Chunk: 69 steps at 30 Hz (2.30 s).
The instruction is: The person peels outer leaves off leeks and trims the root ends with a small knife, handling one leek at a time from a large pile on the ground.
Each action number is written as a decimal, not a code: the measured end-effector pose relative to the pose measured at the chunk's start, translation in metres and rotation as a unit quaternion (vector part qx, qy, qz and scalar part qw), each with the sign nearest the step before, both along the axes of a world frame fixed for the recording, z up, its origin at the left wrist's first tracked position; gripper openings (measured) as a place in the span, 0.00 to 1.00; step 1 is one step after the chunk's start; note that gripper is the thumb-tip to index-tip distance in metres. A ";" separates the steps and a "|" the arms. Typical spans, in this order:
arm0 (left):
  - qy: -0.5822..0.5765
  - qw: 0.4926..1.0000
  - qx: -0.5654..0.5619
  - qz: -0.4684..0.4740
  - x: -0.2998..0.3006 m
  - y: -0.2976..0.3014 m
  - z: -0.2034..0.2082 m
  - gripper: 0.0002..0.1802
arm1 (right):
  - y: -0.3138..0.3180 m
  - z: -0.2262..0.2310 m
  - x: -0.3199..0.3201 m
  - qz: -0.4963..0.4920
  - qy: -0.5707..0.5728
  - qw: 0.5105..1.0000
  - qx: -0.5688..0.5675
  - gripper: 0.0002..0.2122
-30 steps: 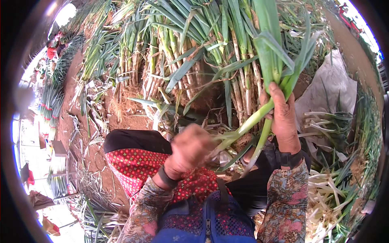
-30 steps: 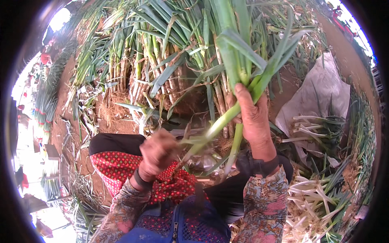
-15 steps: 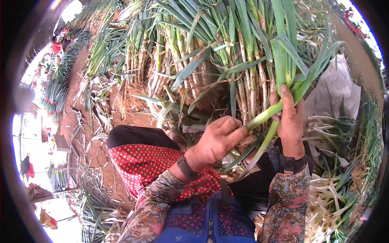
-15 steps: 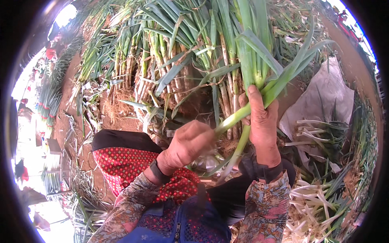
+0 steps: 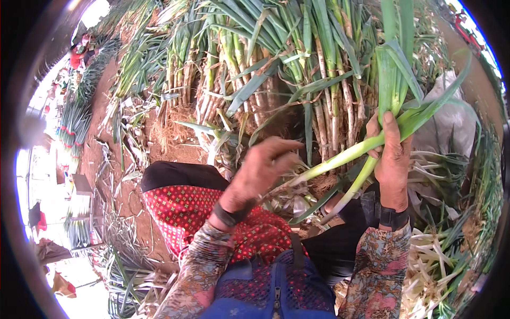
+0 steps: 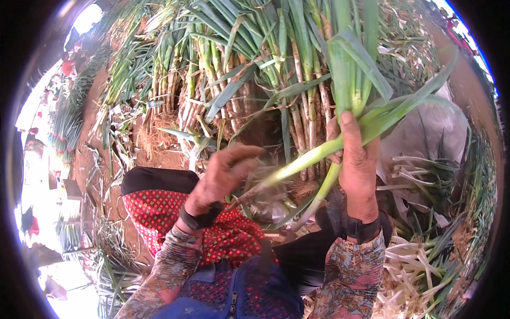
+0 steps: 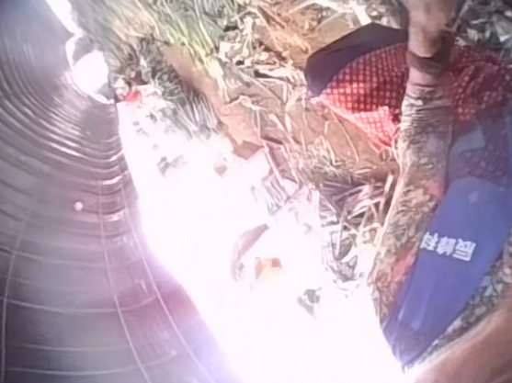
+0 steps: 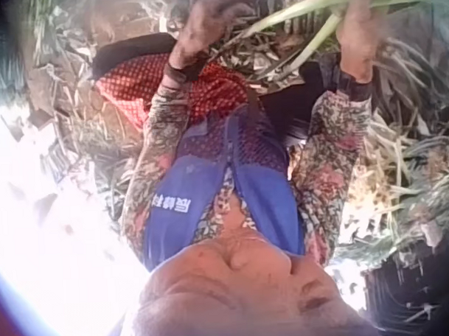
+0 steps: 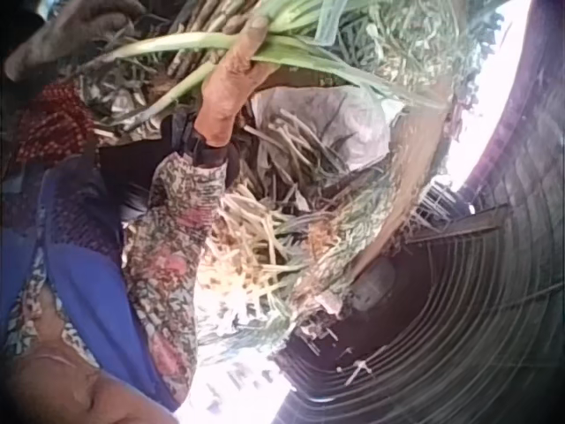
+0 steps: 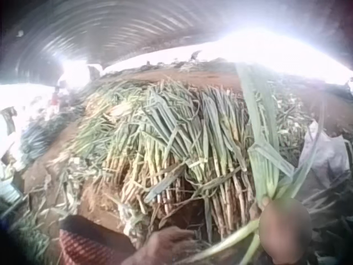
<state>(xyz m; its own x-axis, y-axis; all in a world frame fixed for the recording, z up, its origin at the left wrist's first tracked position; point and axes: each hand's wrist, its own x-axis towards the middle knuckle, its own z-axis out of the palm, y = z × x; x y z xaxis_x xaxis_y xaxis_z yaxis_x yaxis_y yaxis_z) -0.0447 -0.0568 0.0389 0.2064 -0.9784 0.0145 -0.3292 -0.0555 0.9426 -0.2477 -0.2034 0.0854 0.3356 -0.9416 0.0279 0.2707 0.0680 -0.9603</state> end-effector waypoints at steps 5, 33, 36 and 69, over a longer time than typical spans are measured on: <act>0.016 0.994 -0.057 -0.097 -0.033 -0.011 0.014 0.12 | 0.009 -0.004 0.008 0.061 0.054 0.996 -0.024 0.15; 0.314 0.909 0.210 -0.175 -0.051 -0.004 -0.036 0.12 | 0.024 -0.008 0.001 0.288 0.059 0.955 -0.040 0.16; 0.258 0.933 0.207 -0.141 -0.050 -0.008 -0.056 0.13 | 0.022 -0.017 0.002 0.295 0.060 0.952 -0.049 0.16; 0.056 0.992 -0.093 -0.059 -0.070 0.016 -0.026 0.14 | 0.000 0.000 -0.018 0.034 -0.022 0.999 0.012 0.11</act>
<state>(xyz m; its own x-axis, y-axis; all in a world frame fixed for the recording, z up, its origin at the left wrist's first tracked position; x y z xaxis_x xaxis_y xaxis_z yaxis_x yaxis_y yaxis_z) -0.1144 -0.0403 0.0125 0.1014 -0.9785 0.1797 -0.2151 0.1548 0.9642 -0.2655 -0.2038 0.0854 0.3975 -0.9174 0.0214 0.3061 0.1105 -0.9456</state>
